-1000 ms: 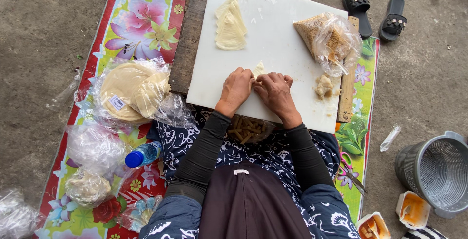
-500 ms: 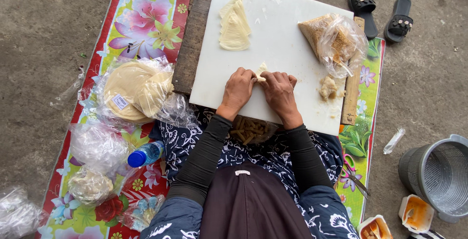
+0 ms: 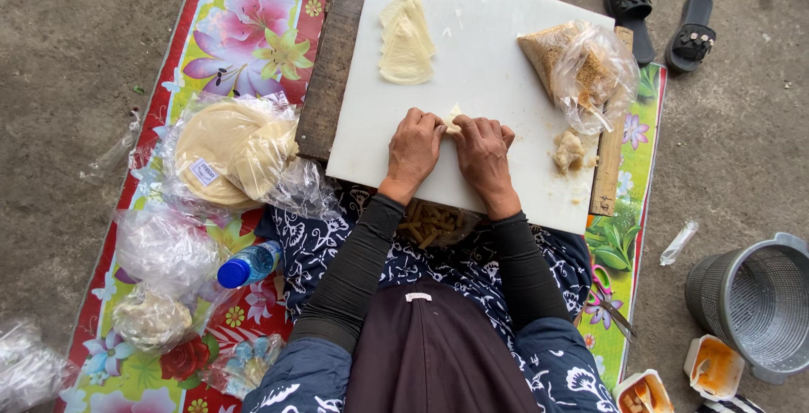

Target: The person folds triangular pieces of dough around a filling using a wooden spoon and their hands, then places the finished pastries on a white board.

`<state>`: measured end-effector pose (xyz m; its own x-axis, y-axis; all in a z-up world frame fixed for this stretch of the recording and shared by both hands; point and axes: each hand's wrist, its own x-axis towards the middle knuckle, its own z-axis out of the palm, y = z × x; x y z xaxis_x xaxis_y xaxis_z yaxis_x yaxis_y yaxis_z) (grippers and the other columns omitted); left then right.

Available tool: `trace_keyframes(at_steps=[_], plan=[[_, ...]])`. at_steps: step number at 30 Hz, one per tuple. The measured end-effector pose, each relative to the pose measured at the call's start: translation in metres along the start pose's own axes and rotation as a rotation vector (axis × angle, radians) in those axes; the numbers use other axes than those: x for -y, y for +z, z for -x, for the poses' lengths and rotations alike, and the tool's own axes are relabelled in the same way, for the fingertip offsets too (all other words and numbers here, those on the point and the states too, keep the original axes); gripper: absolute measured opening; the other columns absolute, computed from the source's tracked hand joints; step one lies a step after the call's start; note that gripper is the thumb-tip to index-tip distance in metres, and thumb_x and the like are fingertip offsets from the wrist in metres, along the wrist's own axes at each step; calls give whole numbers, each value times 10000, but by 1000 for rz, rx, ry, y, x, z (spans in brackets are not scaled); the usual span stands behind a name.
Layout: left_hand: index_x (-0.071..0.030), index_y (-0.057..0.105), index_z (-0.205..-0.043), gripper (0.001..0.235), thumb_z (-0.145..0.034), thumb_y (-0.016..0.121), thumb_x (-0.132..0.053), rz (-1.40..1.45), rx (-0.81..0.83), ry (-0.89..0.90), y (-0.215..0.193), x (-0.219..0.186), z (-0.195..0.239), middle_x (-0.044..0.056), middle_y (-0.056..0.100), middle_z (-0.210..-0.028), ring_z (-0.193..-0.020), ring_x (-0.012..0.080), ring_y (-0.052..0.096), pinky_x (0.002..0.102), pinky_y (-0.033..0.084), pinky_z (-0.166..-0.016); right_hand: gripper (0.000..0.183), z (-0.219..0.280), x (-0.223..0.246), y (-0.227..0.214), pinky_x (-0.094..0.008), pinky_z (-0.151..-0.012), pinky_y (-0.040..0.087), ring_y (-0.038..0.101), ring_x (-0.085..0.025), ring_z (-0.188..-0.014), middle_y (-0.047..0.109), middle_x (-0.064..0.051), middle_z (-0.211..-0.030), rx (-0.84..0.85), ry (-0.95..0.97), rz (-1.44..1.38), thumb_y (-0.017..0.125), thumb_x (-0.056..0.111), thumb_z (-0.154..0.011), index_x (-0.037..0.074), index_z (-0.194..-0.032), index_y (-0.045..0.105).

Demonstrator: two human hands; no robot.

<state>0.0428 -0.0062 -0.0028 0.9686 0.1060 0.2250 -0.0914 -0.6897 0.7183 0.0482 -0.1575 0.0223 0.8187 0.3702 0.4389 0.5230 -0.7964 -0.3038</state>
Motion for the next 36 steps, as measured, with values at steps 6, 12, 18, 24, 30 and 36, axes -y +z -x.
trace_keyframes(at_steps=[6, 12, 18, 24, 30, 36], plan=[[-96, 699, -1005, 132, -928, 726, -200, 25, -90, -12, -1, -7, 0, 63, 606, -1025, -899, 216, 668, 345, 590, -748, 33, -1, 3, -2, -372, -925, 311, 582, -198, -1012, 649, 27, -966, -55, -59, 89, 721, 179, -980, 166, -988, 692], [-126, 721, -1015, 132, -919, 715, -217, -35, -96, 102, -2, -4, 5, 23, 628, -1040, -891, 191, 672, 307, 612, -745, 66, -3, -1, 6, -345, -938, 352, 576, -199, -1008, 660, -6, -1000, -64, -31, 104, 725, 179, -998, 141, -1049, 708], [-114, 706, -1033, 98, -979, 680, -191, -72, -59, 99, 1, -4, 0, 13, 623, -1031, -896, 176, 671, 299, 615, -748, 103, 1, 0, 5, -349, -960, 366, 590, -178, -990, 678, 19, -974, -119, -110, 176, 724, 174, -993, 136, -1088, 716], [-75, 625, -1040, 124, -1015, 621, -196, -126, -11, 91, 8, -2, -2, 57, 569, -1044, -918, 195, 645, 316, 609, -733, 50, -2, 6, 4, -342, -930, 354, 588, -183, -982, 668, -1, -939, -110, -116, 259, 685, 109, -996, 123, -1044, 678], [-51, 606, -1039, 82, -985, 606, -113, -238, 41, 171, 8, 1, 25, 100, 543, -1023, -913, 234, 617, 366, 578, -763, 68, 23, 20, -15, -355, -921, 340, 590, -188, -977, 667, -1, -922, 10, -103, 225, 671, 77, -970, 118, -1022, 689], [-77, 610, -1043, 124, -1022, 631, -198, -175, -29, 125, 6, -3, 27, 76, 550, -1036, -904, 218, 638, 343, 589, -757, 387, 40, 26, -11, -428, -1123, 248, 541, -227, -1291, 705, -51, -1287, 99, -112, 445, 660, 248, -998, 63, -1336, 682]])
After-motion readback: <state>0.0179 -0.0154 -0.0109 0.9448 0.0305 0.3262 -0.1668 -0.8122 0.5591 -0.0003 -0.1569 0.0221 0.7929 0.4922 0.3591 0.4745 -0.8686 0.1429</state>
